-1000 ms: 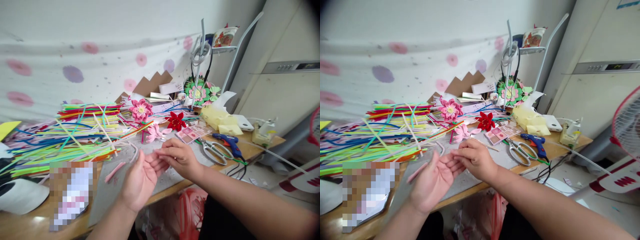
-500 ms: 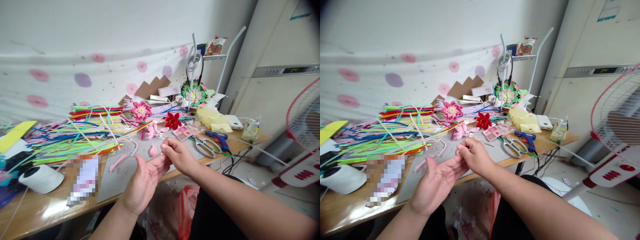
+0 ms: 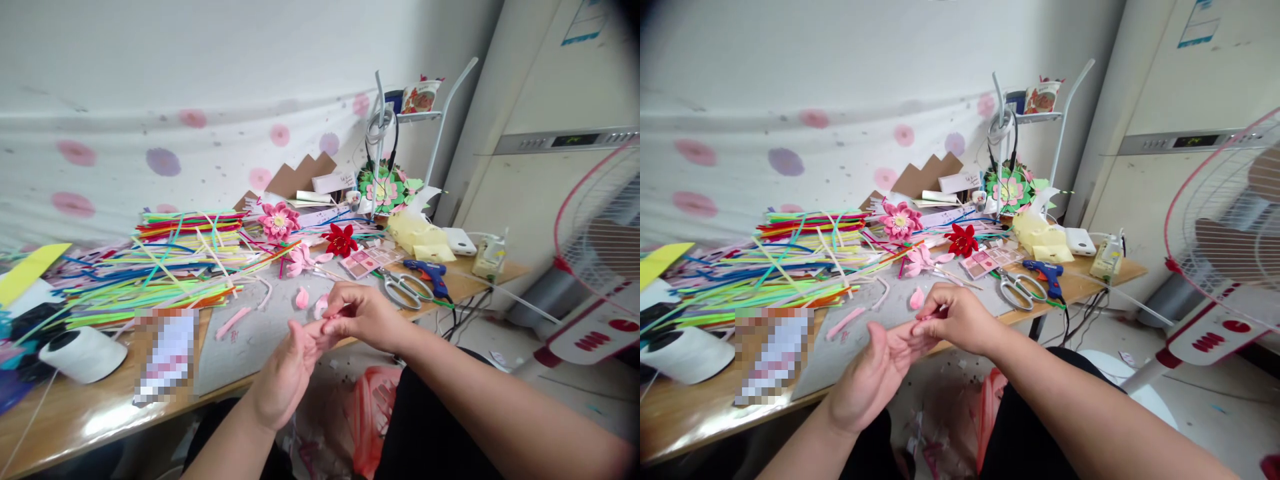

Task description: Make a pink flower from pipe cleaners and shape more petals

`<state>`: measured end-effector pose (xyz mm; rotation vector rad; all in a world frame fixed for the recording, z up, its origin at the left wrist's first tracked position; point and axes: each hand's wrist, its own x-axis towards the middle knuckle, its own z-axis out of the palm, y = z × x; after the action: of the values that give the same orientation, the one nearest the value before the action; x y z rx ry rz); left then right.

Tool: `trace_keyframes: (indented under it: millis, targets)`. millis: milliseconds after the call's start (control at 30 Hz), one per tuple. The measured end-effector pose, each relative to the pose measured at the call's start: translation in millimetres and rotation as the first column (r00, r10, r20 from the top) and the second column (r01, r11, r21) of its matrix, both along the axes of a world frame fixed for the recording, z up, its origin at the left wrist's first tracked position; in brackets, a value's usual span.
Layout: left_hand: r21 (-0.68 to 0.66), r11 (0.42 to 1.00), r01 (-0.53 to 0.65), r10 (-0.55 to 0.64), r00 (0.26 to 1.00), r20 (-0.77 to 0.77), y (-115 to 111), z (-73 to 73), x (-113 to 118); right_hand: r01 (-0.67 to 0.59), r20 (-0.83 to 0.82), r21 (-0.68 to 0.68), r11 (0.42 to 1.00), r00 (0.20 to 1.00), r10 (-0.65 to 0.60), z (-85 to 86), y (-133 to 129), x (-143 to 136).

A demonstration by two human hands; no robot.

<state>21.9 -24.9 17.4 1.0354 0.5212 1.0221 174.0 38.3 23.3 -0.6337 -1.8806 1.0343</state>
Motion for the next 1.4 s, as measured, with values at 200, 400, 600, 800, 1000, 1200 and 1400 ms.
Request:
trace_keyframes:
  millis: [200,400,600,800,1000,1200,1400]
  targets:
    - [-0.066,0.998,0.022,-0.019,0.999,0.051,0.3,-4.4,2.1,-0.083,-0.004,-0.137,0.987,0.997,0.083,1.8,-1.0,8.6]
    - [-0.172,0.984,0.053,-0.013,0.974,0.227,0.4,-7.0,1.8,-0.247,-0.007,-0.179,0.952,0.968,0.249,2.9,3.3,25.2]
    - [-0.220,0.970,0.101,-0.056,0.978,0.202,0.3,-13.2,5.7,-0.149,0.210,-0.109,0.983,0.963,0.169,-1.8,-0.7,24.1]
    - [-0.144,0.985,0.100,-0.090,0.993,0.078,-2.1,-23.5,14.0,0.026,0.366,0.146,0.989,0.927,-0.078,-11.1,-8.3,14.2]
    - [-0.169,0.985,0.020,-0.016,0.999,0.028,-9.7,-34.2,1.4,-0.283,0.475,0.073,0.956,0.853,0.216,-2.5,-5.4,39.7]
    - [0.054,0.967,-0.247,0.240,0.826,-0.510,-10.2,-37.2,-25.1,-0.139,0.662,-0.040,0.989,0.738,0.131,-8.9,6.2,67.1]
    - [0.178,0.936,-0.303,0.340,0.655,-0.675,2.5,-39.0,-31.4,-0.021,0.717,0.071,0.997,0.696,-0.036,-9.3,14.0,61.8]
